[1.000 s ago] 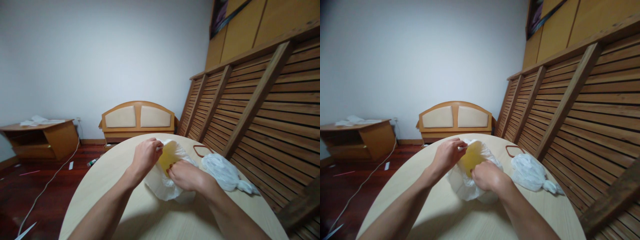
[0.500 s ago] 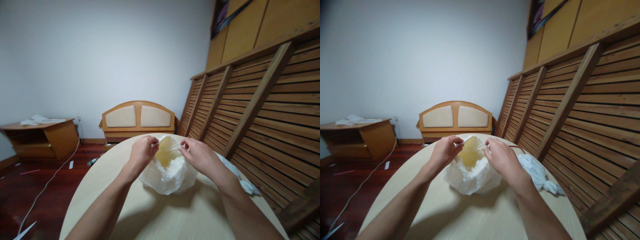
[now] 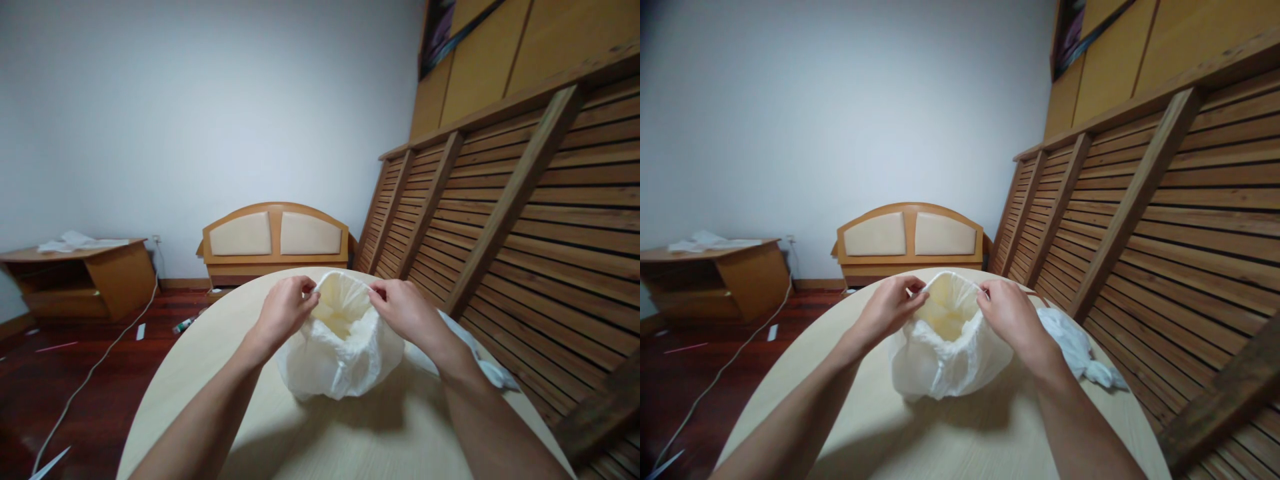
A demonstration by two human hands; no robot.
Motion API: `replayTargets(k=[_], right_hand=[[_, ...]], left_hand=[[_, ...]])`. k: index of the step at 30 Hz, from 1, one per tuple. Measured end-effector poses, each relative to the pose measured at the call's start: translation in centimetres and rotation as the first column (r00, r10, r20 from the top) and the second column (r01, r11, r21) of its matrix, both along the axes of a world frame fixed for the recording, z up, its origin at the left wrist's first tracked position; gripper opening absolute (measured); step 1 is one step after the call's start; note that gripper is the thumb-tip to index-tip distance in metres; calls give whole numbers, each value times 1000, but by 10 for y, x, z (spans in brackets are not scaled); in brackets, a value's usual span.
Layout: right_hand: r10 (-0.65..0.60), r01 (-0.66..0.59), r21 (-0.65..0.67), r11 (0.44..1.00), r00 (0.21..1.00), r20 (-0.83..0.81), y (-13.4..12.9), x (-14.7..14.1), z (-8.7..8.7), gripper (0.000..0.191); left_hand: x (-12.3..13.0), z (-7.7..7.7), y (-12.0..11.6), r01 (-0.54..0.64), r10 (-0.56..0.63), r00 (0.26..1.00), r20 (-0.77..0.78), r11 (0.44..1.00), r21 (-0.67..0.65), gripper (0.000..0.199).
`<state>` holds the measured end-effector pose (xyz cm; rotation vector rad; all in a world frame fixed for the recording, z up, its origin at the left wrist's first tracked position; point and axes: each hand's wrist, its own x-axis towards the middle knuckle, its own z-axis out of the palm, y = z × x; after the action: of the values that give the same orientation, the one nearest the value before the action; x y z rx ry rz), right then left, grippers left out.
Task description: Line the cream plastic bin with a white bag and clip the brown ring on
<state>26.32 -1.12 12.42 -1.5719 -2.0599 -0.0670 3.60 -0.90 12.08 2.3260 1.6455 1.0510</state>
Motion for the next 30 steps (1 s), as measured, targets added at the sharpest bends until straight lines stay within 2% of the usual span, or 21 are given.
replayTargets(k=[4, 7, 10, 13, 17, 20, 22, 25, 27, 30], right_hand=[[45, -45, -35, 998, 999, -4, 2, 10, 1, 31], [121, -122, -87, 989, 993, -16, 3, 16, 1, 31], [170, -174, -112, 978, 985, -40, 5, 17, -1, 32], [202, -209, -122, 970, 977, -66, 9, 14, -6, 34], [202, -208, -144, 967, 978, -58, 18, 12, -16, 34], [234, -245, -161, 956, 968, -85, 26, 13, -25, 35], [240, -256, -177, 950, 965, -108, 32, 15, -30, 34], [216, -240, -201, 950, 967, -133, 38, 18, -35, 32], [168, -202, -195, 960, 969, -180, 41, 18, -34, 35], [122, -176, -156, 972, 944, -306, 40, 14, -32, 50]], left_hand=[[-3, 2, -7, 94, -102, 993, -66, 989, -118, 38], [-10, 4, -4, 107, -121, 991, -58, 973, -205, 57], [-12, 1, 6, 120, -107, 991, 81, 978, -172, 59], [-5, -11, 21, 235, -195, 941, 277, 965, -119, 54], [9, -38, 40, 440, -311, 858, 408, 855, -273, 51], [12, -52, 49, 505, -321, 831, 455, 779, -372, 44], [11, -54, 51, 508, -294, 826, 481, 757, -411, 47], [8, -50, 49, 513, -281, 789, 546, 790, -336, 69], [5, -49, 46, 559, -346, 724, 597, 801, -213, 80], [1, -54, 39, 661, -478, 619, 623, 746, -84, 92]])
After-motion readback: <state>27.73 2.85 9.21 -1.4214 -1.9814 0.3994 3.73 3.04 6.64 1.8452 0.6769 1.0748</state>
